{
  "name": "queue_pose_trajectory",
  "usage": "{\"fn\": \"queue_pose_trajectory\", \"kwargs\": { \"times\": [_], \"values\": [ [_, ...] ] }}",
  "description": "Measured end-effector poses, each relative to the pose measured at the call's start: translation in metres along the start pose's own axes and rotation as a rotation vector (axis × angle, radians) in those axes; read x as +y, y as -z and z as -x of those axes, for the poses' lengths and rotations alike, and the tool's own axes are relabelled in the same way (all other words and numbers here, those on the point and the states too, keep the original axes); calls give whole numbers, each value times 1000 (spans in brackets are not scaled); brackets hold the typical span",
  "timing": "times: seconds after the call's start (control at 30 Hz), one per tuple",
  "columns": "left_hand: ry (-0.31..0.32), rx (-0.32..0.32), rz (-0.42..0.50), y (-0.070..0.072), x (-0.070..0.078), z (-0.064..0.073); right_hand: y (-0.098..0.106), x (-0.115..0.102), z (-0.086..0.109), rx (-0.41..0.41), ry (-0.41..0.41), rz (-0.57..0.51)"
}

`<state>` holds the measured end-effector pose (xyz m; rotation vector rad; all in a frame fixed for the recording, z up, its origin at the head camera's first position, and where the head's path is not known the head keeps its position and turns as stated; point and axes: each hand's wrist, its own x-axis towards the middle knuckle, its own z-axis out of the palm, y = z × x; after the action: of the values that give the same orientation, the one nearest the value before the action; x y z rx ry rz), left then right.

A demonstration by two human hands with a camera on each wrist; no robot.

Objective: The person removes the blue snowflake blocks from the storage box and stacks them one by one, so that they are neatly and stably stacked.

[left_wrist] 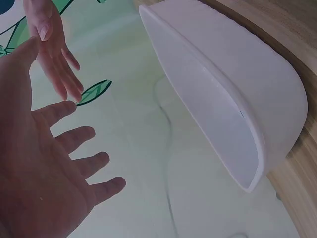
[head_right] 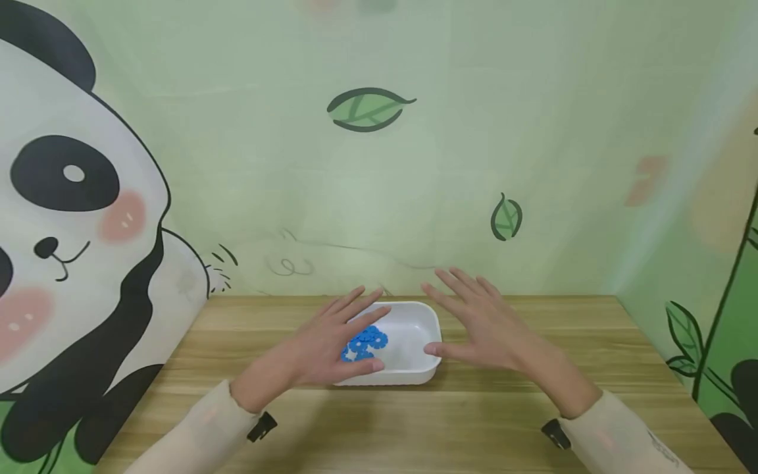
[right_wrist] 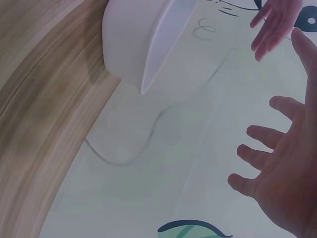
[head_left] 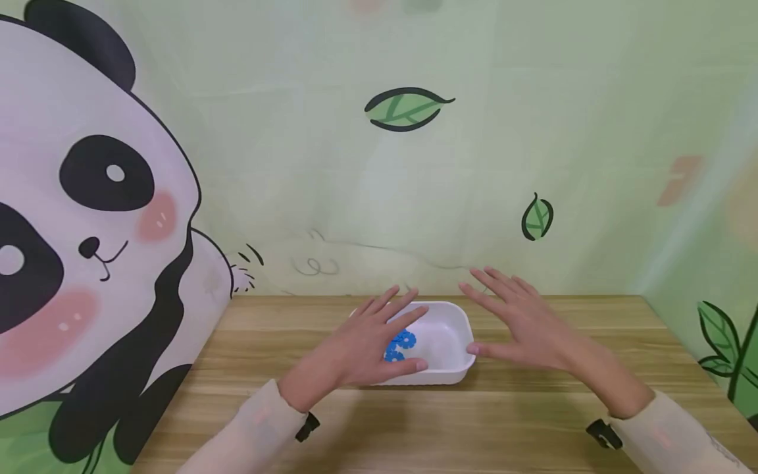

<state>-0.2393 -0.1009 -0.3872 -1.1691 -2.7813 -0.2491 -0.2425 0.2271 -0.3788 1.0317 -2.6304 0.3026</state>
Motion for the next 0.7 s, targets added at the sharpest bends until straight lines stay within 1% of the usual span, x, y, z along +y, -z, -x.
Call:
{"fn": "queue_pose_trajectory", "kwargs": {
  "times": [0.1,0.17,0.27,0.33,0.37,0.43,0.5,0.6,0.7],
  "values": [
    [-6,11,13,2,0,0,2,1,0,6,-5,-8],
    [-26,30,26,3,0,0,4,1,0,14,-7,-16],
    [-77,88,69,9,-1,1,8,1,0,34,-7,-24],
    [-102,137,96,14,-4,2,9,-1,-1,56,3,-31],
    [-103,162,106,17,-6,3,10,-2,-1,65,9,-36],
    [-69,202,114,22,-10,6,10,-5,-2,79,24,-45],
    [-22,244,122,26,-16,11,7,-9,-3,96,34,-70],
    [88,301,160,29,-27,20,-4,-15,-8,97,20,-129],
    [214,353,258,23,-39,29,-22,-23,-16,96,-27,-217]
  ]
}}
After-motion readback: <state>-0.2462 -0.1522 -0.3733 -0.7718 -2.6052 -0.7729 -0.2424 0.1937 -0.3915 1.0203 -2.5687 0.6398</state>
